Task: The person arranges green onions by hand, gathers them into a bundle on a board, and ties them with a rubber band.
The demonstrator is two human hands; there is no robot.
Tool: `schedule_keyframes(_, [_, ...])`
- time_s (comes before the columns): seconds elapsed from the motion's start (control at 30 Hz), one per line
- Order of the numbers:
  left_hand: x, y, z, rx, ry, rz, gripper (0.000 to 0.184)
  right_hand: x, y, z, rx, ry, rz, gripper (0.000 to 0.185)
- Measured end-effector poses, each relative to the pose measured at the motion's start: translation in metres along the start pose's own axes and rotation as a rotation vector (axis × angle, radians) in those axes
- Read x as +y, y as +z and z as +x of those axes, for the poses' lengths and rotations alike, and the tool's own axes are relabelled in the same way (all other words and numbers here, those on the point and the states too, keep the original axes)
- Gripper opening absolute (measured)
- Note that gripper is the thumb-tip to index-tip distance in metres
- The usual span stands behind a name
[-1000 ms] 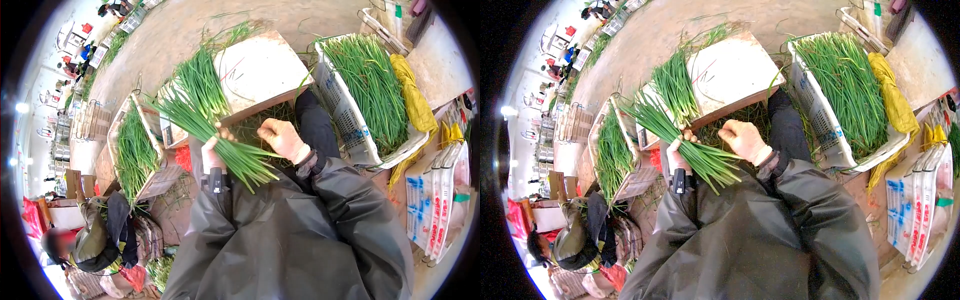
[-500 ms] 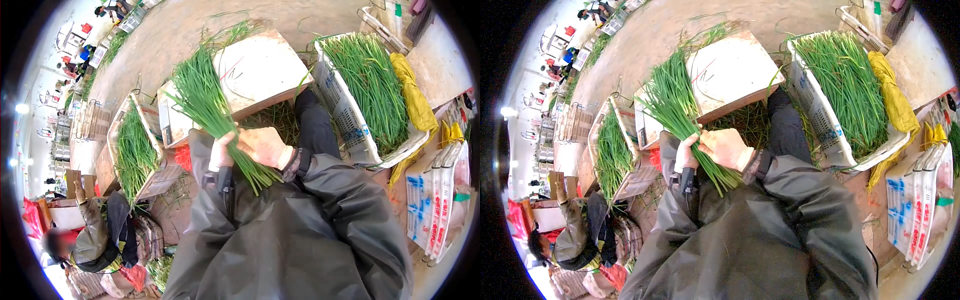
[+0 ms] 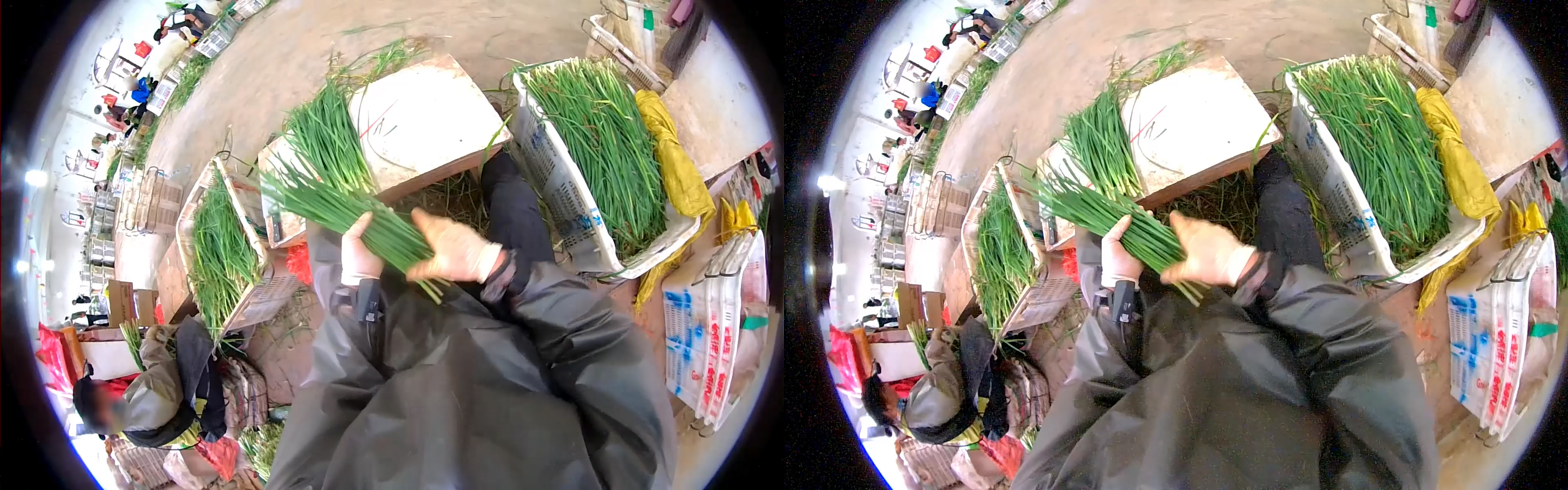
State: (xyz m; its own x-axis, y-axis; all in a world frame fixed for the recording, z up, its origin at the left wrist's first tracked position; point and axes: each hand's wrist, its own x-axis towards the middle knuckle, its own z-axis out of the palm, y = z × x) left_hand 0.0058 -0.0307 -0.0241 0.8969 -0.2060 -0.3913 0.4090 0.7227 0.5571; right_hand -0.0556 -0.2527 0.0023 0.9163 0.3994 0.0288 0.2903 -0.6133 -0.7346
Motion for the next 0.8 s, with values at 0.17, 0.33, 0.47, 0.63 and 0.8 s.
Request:
schedule_keyframes(0.17, [-0.006, 0.012, -0.011, 0.075, 0.107, -0.156, 0.029, -0.036, 0.014, 0.011, -0.084, 0.117, -0.167, 0.107])
schedule_keyframes(0.33, [-0.006, 0.044, -0.033, -0.076, 0.109, -0.153, 0.036, -0.003, 0.005, 0.015, -0.037, 0.086, -0.056, 0.056])
schedule_keyframes(0.47, [0.041, 0.051, -0.053, 0.103, 0.293, -0.15, 0.035, 0.024, -0.054, 0.007, -0.05, 0.015, -0.181, 0.044])
schedule_keyframes(0.63, [0.101, 0.057, -0.072, 0.483, 0.939, 0.364, 0.032, 0.043, -0.113, 0.001, -0.248, 0.027, -0.51, 0.048])
schedule_keyframes(0.8, [0.053, 0.097, -0.086, 0.024, 0.844, 0.997, 0.07, 0.003, -0.133, 0.015, -0.348, -0.117, -0.688, 0.022])
